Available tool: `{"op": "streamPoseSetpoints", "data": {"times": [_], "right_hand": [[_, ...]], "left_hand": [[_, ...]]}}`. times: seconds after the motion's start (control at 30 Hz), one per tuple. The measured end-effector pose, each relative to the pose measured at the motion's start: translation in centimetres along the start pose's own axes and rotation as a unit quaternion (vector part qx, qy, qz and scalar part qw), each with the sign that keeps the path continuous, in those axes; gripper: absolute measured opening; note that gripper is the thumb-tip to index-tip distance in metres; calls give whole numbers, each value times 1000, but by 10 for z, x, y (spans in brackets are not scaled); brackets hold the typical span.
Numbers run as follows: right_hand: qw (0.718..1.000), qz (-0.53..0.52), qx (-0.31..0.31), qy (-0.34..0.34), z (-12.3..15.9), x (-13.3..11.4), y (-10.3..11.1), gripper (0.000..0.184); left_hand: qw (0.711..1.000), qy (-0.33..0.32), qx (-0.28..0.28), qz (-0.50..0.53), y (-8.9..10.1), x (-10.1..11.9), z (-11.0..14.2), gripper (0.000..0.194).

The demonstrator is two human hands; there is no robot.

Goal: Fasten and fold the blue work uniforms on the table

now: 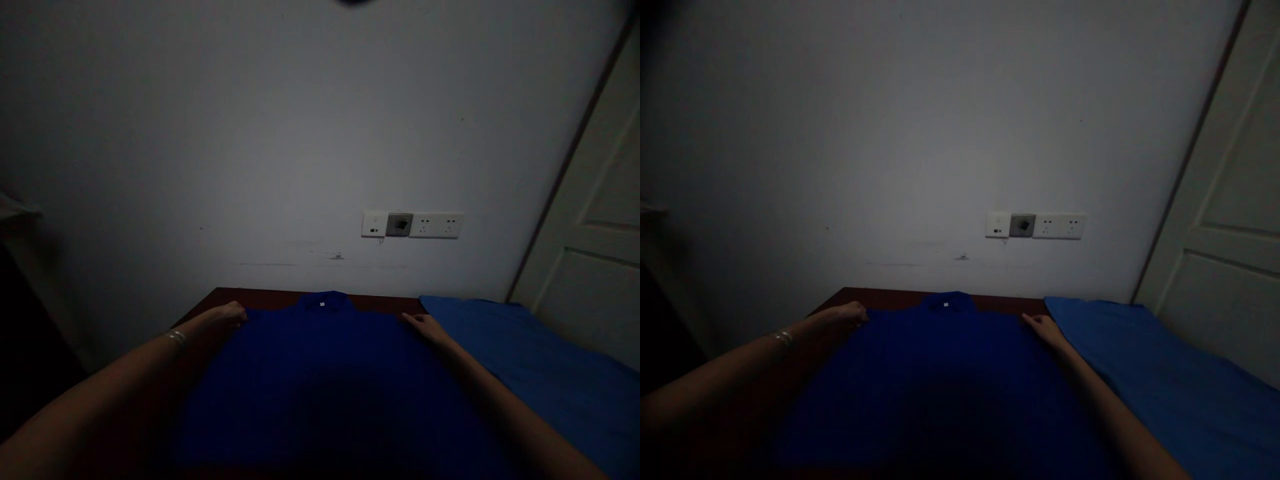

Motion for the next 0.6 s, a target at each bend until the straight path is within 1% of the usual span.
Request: {"op": "streamPoseSetpoints", "data": {"times": [0.07,0.13,0.23,0.3,0.37,0.47,0.53,0.6], "right_hand": [[1000,1,1,6,-7,1,3,34],[1000,7,10,9,-14,2,9,31],[999,19,37,6,-23,2,21,36],[998,27,59,3,-25,2,26,38],[994,71,77,15,-22,-2,23,36],[982,160,87,42,-13,-14,9,31],[970,219,95,48,-6,-23,0,32],[951,289,105,46,1,-31,-3,33]], "left_hand": [[999,-3,-46,8,6,3,-5,30],[997,-5,-79,19,12,7,-9,31],[997,-8,-74,-6,24,13,-16,29],[997,-15,-56,-59,25,15,-22,25],[992,-23,-37,-119,19,17,-28,19],[985,-33,-22,-169,-1,18,-36,11],[982,-41,-15,-183,-11,20,-40,8],[980,-54,-5,-194,-15,24,-42,6]]}}
Point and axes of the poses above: each hand's wrist, its own z-axis away from the middle knuckle, its own y-axis out of the back of the hand, x = y × z, the point moved 8 cm from there along -z, towards the middle knuckle, and after that the axes turned 9 degrees about z, right-handed, at the moved point
